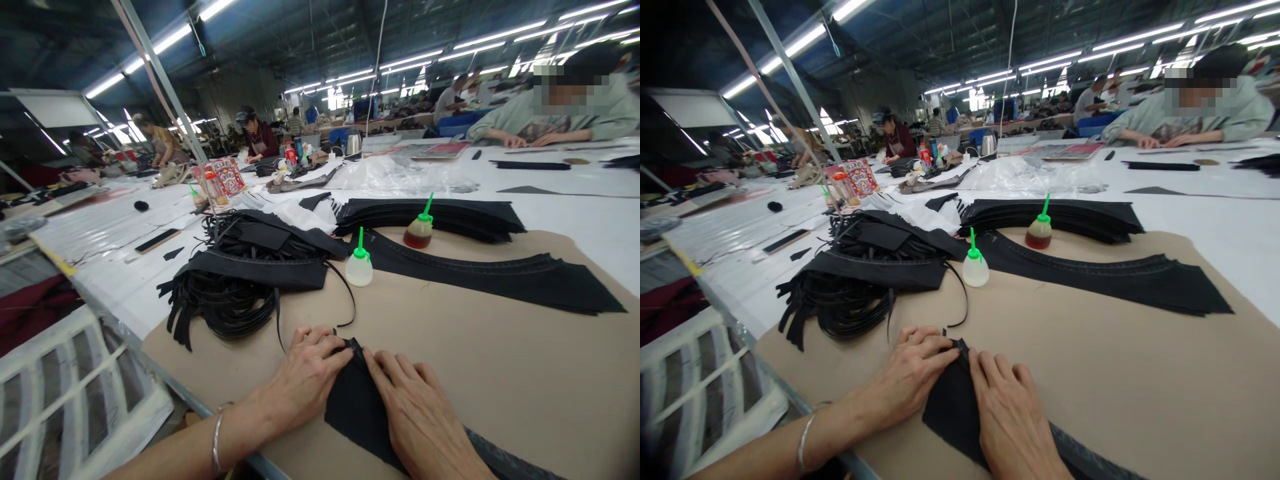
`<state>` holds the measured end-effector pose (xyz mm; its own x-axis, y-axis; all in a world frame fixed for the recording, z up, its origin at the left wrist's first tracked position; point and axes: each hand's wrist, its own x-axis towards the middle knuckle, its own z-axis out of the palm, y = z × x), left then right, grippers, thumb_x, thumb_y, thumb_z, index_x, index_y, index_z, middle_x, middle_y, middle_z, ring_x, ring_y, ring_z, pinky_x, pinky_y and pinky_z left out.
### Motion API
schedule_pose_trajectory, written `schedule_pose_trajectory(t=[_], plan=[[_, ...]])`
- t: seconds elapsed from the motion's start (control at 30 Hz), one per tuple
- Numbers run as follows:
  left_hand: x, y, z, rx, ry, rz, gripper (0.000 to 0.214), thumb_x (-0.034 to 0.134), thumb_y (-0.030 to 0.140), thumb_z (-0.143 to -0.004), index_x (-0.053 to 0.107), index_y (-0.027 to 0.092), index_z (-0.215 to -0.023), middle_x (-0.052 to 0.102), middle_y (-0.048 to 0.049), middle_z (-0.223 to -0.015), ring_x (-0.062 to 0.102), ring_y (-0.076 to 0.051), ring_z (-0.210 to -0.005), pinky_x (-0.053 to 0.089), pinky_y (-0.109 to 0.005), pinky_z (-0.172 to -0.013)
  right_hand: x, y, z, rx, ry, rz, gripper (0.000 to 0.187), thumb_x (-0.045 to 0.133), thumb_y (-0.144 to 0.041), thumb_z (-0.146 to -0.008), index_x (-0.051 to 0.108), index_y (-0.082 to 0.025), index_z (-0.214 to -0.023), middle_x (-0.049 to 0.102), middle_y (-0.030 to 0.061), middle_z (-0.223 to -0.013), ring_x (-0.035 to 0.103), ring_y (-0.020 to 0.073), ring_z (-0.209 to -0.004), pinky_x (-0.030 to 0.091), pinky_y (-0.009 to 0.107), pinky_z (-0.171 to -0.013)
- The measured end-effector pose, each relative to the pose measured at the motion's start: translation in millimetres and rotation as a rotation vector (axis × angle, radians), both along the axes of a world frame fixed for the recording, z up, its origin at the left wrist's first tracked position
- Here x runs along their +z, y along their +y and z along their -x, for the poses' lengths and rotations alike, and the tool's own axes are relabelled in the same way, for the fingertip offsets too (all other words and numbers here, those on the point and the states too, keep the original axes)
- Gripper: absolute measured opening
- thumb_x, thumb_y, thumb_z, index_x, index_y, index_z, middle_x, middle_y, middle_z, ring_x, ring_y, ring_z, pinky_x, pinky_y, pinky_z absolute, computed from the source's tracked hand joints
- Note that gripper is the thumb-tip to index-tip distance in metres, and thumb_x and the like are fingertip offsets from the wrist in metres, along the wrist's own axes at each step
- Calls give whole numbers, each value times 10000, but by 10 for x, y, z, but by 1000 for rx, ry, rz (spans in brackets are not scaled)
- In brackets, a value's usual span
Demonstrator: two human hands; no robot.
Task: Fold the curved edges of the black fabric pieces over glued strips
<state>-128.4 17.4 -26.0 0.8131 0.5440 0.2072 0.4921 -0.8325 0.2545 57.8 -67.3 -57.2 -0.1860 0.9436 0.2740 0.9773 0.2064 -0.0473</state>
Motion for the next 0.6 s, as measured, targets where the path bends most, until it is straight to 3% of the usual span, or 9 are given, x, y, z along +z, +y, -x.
schedule_pose_trajectory(t=[0.4, 0.6], plan=[[-14, -23, 13, -6, 69, -50, 357, 450, 155, -949, 502, 248, -1290, 621, -52, -1204, 486, -238, -1141, 305, -426, -956, 118, 69, 48, 9, -75, 30, 570, 461, -33, -742, 534, -137, -1298, 626, 92, -1010, 533, 255, -872, 393, 434, -738], [-4, -20, 60, 5, 70, -70, 344, 459, 182, -954, 520, 267, -1281, 633, -61, -1170, 478, -246, -1157, 287, -443, -965, -39, 61, 28, 55, -112, -4, 676, 458, -52, -716, 450, -165, -1383, 604, 120, -1136, 530, 303, -948, 409, 505, -823]])
